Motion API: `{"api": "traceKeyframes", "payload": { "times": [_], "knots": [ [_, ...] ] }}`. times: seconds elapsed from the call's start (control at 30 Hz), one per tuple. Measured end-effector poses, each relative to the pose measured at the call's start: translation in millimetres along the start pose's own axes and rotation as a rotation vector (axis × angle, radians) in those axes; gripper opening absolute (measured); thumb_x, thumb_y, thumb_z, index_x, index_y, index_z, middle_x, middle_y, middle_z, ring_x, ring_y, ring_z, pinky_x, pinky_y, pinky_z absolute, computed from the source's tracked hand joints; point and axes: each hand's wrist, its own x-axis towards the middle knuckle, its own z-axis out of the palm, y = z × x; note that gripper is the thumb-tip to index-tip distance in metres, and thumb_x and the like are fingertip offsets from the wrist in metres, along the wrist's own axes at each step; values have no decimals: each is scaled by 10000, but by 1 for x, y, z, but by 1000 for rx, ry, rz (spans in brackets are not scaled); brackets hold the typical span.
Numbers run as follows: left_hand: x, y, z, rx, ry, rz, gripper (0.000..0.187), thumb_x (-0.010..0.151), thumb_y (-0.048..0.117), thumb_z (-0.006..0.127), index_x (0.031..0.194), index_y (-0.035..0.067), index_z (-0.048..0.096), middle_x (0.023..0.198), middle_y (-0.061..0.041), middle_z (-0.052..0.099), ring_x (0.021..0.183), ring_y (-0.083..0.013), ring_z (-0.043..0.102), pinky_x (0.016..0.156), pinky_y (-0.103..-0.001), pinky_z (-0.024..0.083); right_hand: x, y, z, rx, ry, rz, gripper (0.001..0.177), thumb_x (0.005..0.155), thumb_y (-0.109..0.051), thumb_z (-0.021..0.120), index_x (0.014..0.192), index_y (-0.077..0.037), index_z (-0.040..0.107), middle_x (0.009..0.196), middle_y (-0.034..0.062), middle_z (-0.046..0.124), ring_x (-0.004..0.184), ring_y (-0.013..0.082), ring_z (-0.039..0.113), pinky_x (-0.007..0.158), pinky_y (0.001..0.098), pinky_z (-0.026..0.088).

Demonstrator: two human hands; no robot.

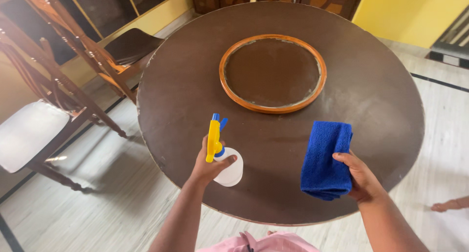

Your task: The person cleans a round wooden dining table and a wooden chair using a spray bottle and a blue cloth. They spray the table surface and wipe it down, then move to a chair to clean the seat and backrest.

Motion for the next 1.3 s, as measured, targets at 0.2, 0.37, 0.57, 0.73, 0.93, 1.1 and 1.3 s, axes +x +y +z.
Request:
{"api": "traceKeyframes", "payload": {
  "times": [0.2, 0.37, 0.57, 0.73, 0.93, 1.1, 1.3],
  "knots": [
    [20, 25, -26, -248, -218, 300, 1343, 644, 228, 945, 1636, 219, 41, 1712, -65, 133, 1554, -253, 211, 1104, -432, 429, -27, 43, -63, 233, 100, 16, 434, 930, -251, 558, 1256, 30, 613, 1094, 194, 732, 939, 338, 734, 878, 500, 585],
    [31, 30, -19, -73, -301, 197, 1223, 664, 153, 914, 1683, 225, 243, 1684, -85, 378, 1288, -418, 539, 1078, -464, 477, -78, 37, -84, 271, 208, -63, 435, 972, -295, 578, 1295, -5, 612, 1148, 164, 731, 1005, 314, 717, 915, 497, 565],
    [23, 44, 1, -138, -283, 272, 1056, 671, 9, 836, 1536, 161, 250, 1607, -36, 291, 1429, -261, 453, 889, -424, 604, -127, 31, -142, 389, 387, -140, 424, 946, -278, 618, 1289, -29, 619, 1174, 135, 733, 1038, 295, 719, 935, 488, 570],
    [12, 49, 26, 26, -170, 367, 1021, 676, -62, 755, 1531, 141, 234, 1516, -58, 365, 1280, -237, 585, 832, -359, 586, -175, 34, -228, 440, 624, -182, 372, 950, -264, 660, 1272, -81, 625, 1191, 94, 720, 1067, 276, 697, 960, 506, 551],
    [6, 75, 108, 146, -103, 334, 989, 693, -126, 710, 1556, 128, 300, 1212, -110, 530, 929, -217, 735, 842, -335, 564, -243, 10, -336, 411, 851, -217, 369, 970, -256, 643, 1299, -90, 612, 1219, 99, 717, 1117, 289, 691, 993, 522, 538],
    [-11, 134, 216, -32, -220, 274, 970, 701, -132, 681, 1561, 123, 311, 1236, -114, 486, 838, -199, 730, 787, -332, 577, -297, -16, -421, 397, 847, -424, 422, 982, -237, 629, 1377, -94, 600, 1282, 78, 706, 1170, 277, 679, 1036, 530, 509],
    [-43, 215, 362, -292, -366, 315, 935, 683, -146, 646, 1519, 110, 313, 1441, -69, 457, 807, -185, 723, 768, -322, 587, -345, -62, -495, 368, 863, -553, 458, 989, -243, 630, 1421, -103, 569, 1340, 75, 681, 1218, 278, 664, 1057, 550, 498]
  ]
}}
